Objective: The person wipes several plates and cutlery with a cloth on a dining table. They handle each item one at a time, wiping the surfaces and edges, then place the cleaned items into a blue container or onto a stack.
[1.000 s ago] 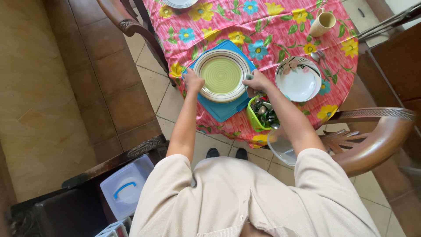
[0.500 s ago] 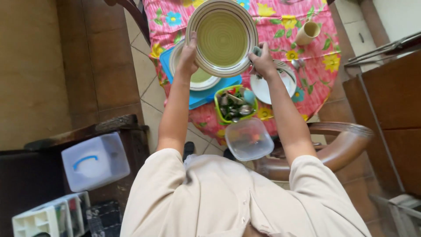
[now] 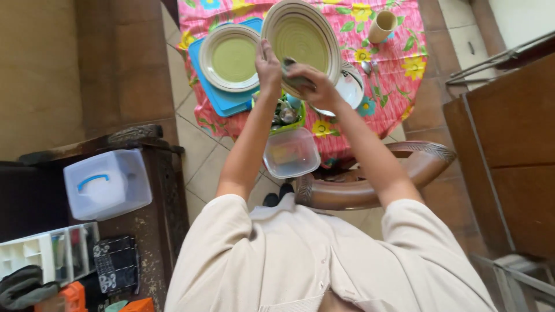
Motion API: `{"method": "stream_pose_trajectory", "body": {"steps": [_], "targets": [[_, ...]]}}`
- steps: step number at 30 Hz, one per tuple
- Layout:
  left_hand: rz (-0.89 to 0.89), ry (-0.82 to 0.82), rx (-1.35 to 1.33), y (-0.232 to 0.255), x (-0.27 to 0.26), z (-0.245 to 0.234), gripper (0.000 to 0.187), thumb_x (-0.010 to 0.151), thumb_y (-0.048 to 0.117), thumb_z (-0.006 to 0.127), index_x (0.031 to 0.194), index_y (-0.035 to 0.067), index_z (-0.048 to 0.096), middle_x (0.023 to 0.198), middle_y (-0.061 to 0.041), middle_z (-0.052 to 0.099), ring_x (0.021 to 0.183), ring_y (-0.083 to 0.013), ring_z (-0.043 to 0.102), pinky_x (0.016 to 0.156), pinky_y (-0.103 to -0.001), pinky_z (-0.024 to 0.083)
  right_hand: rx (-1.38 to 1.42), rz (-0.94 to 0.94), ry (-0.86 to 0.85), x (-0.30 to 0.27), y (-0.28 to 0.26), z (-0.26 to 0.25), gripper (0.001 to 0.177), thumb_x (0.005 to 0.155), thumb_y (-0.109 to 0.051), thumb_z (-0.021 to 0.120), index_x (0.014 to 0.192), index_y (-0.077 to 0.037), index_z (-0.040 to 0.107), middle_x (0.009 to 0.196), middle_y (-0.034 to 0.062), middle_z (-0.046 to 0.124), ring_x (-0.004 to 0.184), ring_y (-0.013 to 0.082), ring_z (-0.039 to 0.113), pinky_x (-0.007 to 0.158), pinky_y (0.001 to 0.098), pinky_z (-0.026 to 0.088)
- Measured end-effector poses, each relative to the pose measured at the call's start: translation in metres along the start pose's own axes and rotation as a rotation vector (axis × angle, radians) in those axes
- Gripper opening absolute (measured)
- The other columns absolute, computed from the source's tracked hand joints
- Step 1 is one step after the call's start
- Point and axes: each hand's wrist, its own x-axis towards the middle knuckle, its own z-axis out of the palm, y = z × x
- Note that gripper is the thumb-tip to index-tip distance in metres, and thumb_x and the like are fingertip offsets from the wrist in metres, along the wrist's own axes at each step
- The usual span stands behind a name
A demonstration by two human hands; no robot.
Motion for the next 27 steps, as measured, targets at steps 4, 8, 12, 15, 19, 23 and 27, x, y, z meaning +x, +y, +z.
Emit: {"method": "stream_pose_trajectory", "body": {"steps": [4,8,12,15,19,23,27], "targets": [[0.045,-0.024,0.014,-0.011,-0.013,0.001,0.067,0.104,0.038,0.040,0.156,-0.004,0.030,0.164,-0.020,0.031,0.152,-0.0288,0.031,0.126,-0.035,0.023,-0.217,0.111,-0.065,-0.033,0.043,-0.029,0.061,0.086,0.021,0.048,0.140,-0.006,0.056,0.144,0.0182,0.057,0.136,0.0363,0.052,0.121,0.0430,0.039],[-0.031,-0.164,0.069,0.017,-0.048,0.019,0.069,0.101,0.045,0.039,0.155,0.002,0.034,0.161,-0.018,0.039,0.148,-0.0310,0.039,0.122,-0.039,0.034,-0.320,0.365,0.067,-0.034,0.037,-0.003,0.065,0.111,-0.038,0.035,0.163,-0.009,0.010,0.170,0.0172,0.006,0.158,0.0341,0.006,0.131,0.0470,0.007],[-0.072,-0.248,0.105,-0.010,-0.028,0.033,0.072,0.100,0.049,0.040,0.156,0.003,0.034,0.161,-0.018,0.040,0.149,-0.0274,0.037,0.121,-0.036,0.030,-0.273,0.391,-0.192,-0.049,-0.028,-0.021,0.076,0.103,-0.068,0.020,0.166,-0.026,0.010,0.174,0.0034,-0.001,0.160,0.0239,-0.006,0.125,0.0578,-0.007],[-0.112,-0.304,0.098,-0.002,-0.042,0.039,0.073,0.100,0.050,0.038,0.159,0.007,0.028,0.165,-0.017,0.034,0.152,-0.0293,0.032,0.122,-0.040,0.028,-0.596,0.670,-0.333,-0.061,-0.035,-0.056,0.091,0.087,-0.084,0.005,0.161,-0.034,-0.009,0.173,-0.0035,0.001,0.149,0.0341,-0.027,0.107,0.0523,-0.037],[-0.166,-0.254,0.149,-0.015,-0.056,0.070,0.076,0.099,0.052,0.035,0.160,0.007,0.025,0.167,-0.013,0.029,0.154,-0.0276,0.028,0.123,-0.039,0.025,-0.580,0.906,-0.213,-0.054,-0.011,-0.066,0.106,0.078,-0.081,-0.008,0.164,-0.020,-0.004,0.171,0.0106,-0.015,0.151,0.0319,-0.027,0.114,0.0610,-0.026],[-0.183,-0.100,0.001,-0.015,-0.069,0.092,0.070,0.100,0.046,0.038,0.157,0.006,0.032,0.164,-0.017,0.036,0.150,-0.0321,0.035,0.121,-0.041,0.032,-0.419,0.521,-0.276,-0.070,-0.009,-0.076,0.108,0.076,-0.091,-0.006,0.164,-0.030,0.005,0.173,0.0010,-0.005,0.156,0.0324,-0.017,0.114,0.0651,-0.025],[-0.096,0.038,-0.030,-0.052,-0.076,0.125,0.061,0.105,0.041,0.031,0.154,0.007,0.038,0.157,-0.019,0.045,0.144,-0.0318,0.043,0.116,-0.040,0.036,-0.584,0.539,-0.377,-0.108,-0.002,-0.155,0.109,0.074,-0.093,-0.013,0.159,-0.037,0.025,0.161,-0.0056,0.038,0.153,0.0330,-0.016,0.105,0.0705,-0.029]]}}
